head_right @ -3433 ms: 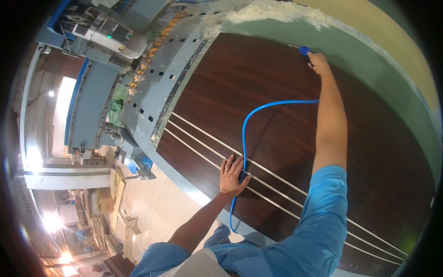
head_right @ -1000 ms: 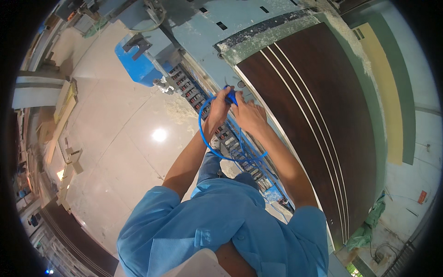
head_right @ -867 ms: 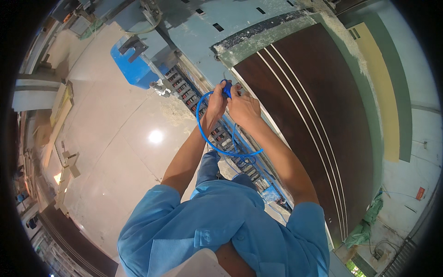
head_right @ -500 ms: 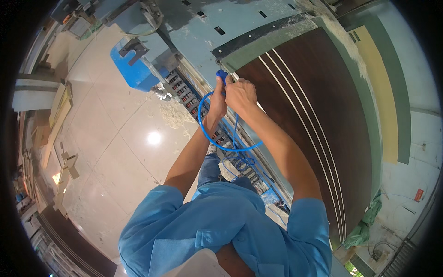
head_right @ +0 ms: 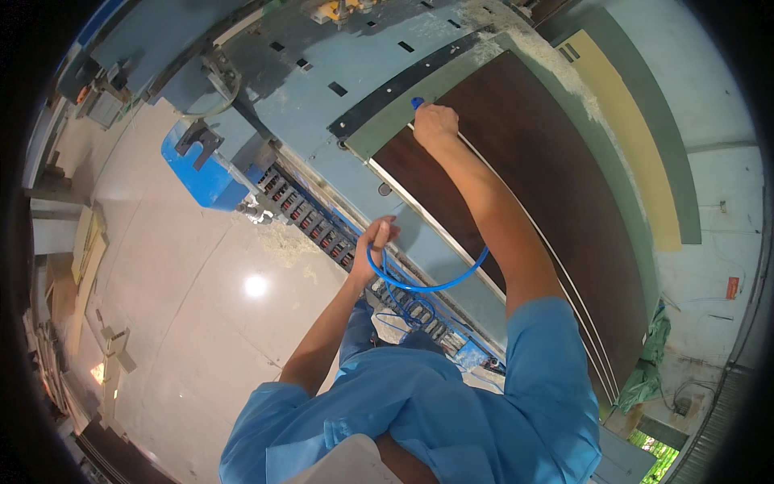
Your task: The person applies white inlay strips to a dark brown panel using a pneumatic air gun, then kneels to press the strips into place. They later use a tape measure to check spacing and lift the finished panel.
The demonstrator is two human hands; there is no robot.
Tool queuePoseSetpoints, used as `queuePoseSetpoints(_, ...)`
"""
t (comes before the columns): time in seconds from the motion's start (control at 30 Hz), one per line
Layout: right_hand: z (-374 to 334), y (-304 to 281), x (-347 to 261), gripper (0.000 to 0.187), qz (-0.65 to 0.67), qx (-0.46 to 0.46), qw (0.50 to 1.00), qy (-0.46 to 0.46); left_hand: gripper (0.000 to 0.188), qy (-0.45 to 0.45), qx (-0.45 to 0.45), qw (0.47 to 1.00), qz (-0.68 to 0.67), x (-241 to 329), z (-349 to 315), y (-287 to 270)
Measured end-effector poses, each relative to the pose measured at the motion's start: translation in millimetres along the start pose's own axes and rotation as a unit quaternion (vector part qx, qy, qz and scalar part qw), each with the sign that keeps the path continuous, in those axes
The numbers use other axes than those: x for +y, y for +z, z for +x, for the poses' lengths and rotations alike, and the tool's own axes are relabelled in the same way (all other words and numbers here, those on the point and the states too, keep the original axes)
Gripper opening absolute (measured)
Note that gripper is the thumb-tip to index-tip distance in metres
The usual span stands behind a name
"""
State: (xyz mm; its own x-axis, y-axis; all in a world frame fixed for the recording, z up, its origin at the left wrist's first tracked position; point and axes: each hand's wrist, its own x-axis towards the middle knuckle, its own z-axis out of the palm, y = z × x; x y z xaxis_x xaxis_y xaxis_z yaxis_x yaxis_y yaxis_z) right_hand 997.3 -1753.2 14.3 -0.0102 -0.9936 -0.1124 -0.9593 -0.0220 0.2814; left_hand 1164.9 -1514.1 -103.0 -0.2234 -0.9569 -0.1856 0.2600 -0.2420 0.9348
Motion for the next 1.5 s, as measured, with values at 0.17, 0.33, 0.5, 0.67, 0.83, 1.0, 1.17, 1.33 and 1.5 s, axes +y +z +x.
queuePoseSetpoints(0.17, 33.2, -4.1, 50.9, 0.026, 0.009, 0.017, 0.998, 0.064, 0.058, -0.032, -0.03, 0.994, 0.096, -11.4, -23.8, -4.4)
queuePoseSetpoints(0.33, 46.6, -3.8, 104.7, 0.03, -0.004, 0.013, 0.997, 0.079, 0.059, -0.061, -0.02, 0.992, 0.104, -24.7, -24.4, -19.0)
queuePoseSetpoints(0.5, 31.2, 1.8, 136.7, 0.031, 0.001, 0.039, 0.991, 0.131, 0.061, -0.059, -0.014, 0.983, 0.176, -22.9, -16.0, -29.9)
queuePoseSetpoints(0.67, -4.0, 10.8, 168.1, 0.032, 0.044, 0.013, 0.987, 0.157, 0.055, -0.014, -0.061, 0.969, 0.24, -10.3, -9.5, -24.0)
queuePoseSetpoints(0.83, -55.6, 21.3, 199.5, 0.031, 0.21, -0.008, 0.966, 0.152, 0.053, 0.02, -0.143, 0.931, 0.334, -5.2, -7.8, -4.8)
queuePoseSetpoints(1.0, -141.0, 39.7, 212.7, 0.026, 0.642, -0.078, 0.762, 0.026, 0.056, 0.093, -0.139, 0.918, 0.36, -10.4, -4.8, 18.7)
queuePoseSetpoints(1.17, -243.1, 46.4, 293.5, 0.035, 0.354, -0.046, 0.891, 0.281, 0.058, 0.166, -0.152, 0.882, 0.414, -5.9, 10.9, 36.0)
queuePoseSetpoints(1.33, -386.3, 58.7, 339.3, 0.039, 0.179, -0.025, 0.878, 0.444, 0.063, 0.195, -0.182, 0.843, 0.468, -1.1, 19.0, 60.0)
queuePoseSetpoints(1.5, -509.4, 54.8, 317.2, 0.042, 0.522, -0.088, 0.758, 0.381, 0.066, 0.215, -0.258, 0.779, 0.529, -30.6, 1.5, 111.8)
